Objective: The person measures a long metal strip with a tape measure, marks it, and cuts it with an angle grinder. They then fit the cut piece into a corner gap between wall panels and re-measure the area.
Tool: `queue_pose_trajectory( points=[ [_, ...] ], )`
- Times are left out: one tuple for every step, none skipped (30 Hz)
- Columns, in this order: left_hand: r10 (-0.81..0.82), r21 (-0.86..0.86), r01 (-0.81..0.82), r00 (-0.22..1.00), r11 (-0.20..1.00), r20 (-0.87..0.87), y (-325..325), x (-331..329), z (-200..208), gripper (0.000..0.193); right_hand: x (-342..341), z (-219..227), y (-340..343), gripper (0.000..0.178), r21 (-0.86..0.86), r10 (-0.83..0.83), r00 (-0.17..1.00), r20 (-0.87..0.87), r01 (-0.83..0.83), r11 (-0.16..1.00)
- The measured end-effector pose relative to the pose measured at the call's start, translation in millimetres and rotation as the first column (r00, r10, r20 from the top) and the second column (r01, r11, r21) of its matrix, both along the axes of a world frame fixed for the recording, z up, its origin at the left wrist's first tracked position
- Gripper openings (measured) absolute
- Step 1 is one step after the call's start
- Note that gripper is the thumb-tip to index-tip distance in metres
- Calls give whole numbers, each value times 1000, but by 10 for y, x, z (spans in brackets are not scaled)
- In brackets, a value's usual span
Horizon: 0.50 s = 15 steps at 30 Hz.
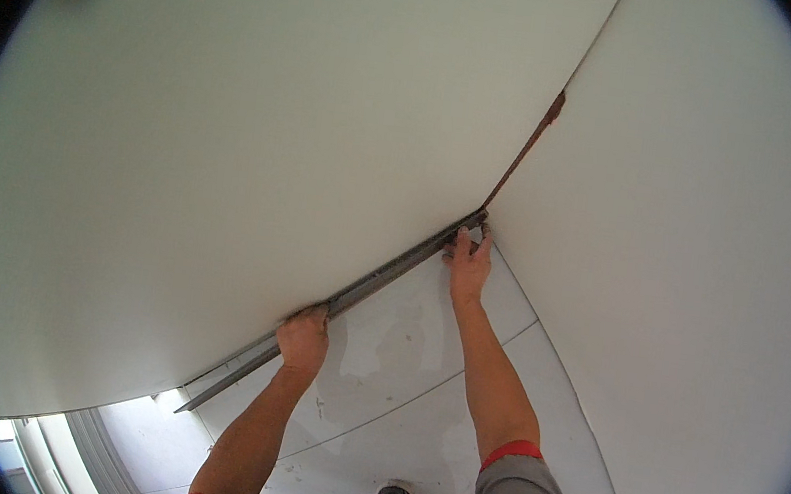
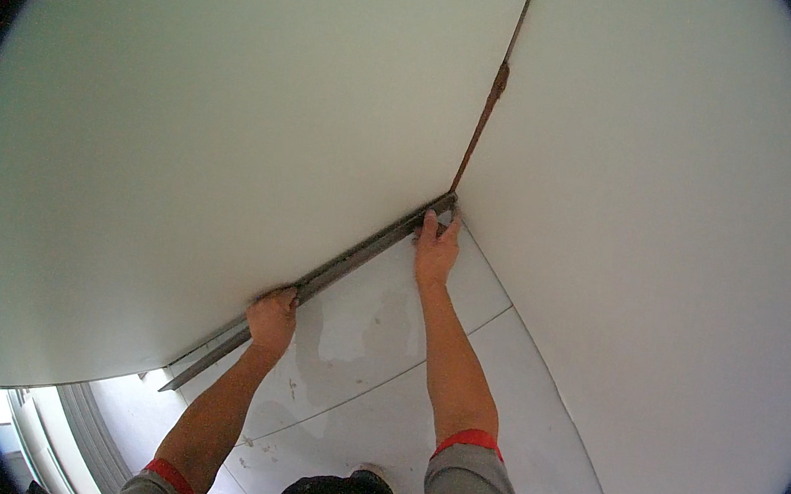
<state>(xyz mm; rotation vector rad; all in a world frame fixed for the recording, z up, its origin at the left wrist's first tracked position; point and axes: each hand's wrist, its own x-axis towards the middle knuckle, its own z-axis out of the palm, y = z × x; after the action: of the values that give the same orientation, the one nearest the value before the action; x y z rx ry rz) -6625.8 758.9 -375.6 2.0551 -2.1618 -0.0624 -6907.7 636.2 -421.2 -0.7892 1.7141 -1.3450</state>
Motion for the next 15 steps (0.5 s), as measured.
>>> queue_pose_trajectory(
  points=[
    [-4,10,4,1000,1000,3,0,5,6,5,6,28,-6,57,-18,-5,1000,-11,5,1000],
    [-8,20,8,1000,1000,7,0,13,12,5,16,54,-15,57,-36,-10,1000,-21,10,999],
    [-8,11,7,1000,1000,17,4,35,-13,5,35,72,-32,57,-31,-5,999,-38,4,1000],
    [-7,3,7,1000,1000,29,6,55,-41,5,56,90,-53,57,-27,0,999,-54,-1,1000],
    [-6,-6,6,999,1000,41,11,81,-66,6,80,107,-75,57,-22,5,998,-70,-7,1000],
    [-11,-6,11,999,1000,39,11,67,-67,7,53,72,-90,57,-11,6,995,-100,-8,1000],
    [-16,-5,16,999,1000,38,8,54,-67,8,25,39,-109,58,0,8,992,-128,-8,1000],
    [-20,-6,20,999,1000,36,5,39,-66,9,-2,7,-117,58,11,10,988,-157,-9,1000],
    [-18,9,18,999,1000,51,10,37,-48,10,26,32,-112,55,5,0,992,-125,0,1000],
    [-16,23,15,998,1000,65,16,24,-31,11,48,59,-105,53,-2,-10,996,-93,10,1000],
    [-15,37,12,997,999,78,17,8,-14,13,62,88,-102,52,-8,-20,998,-62,20,1000],
    [-19,37,16,997,999,77,-1,-54,-13,14,-11,6,-109,48,-15,-38,991,-129,36,999],
    [-27,34,25,997,999,70,-36,-137,-24,14,-121,-177,-126,45,-25,-61,978,-202,57,998],
    [-23,33,20,997,999,79,-49,-140,-30,15,-123,-295,-133,43,-32,-71,963,-258,65,997],
    [-21,22,19,997,1000,81,-25,-87,-46,16,22,-295,-54,41,6,0,982,-191,1,1000]
  ],
)
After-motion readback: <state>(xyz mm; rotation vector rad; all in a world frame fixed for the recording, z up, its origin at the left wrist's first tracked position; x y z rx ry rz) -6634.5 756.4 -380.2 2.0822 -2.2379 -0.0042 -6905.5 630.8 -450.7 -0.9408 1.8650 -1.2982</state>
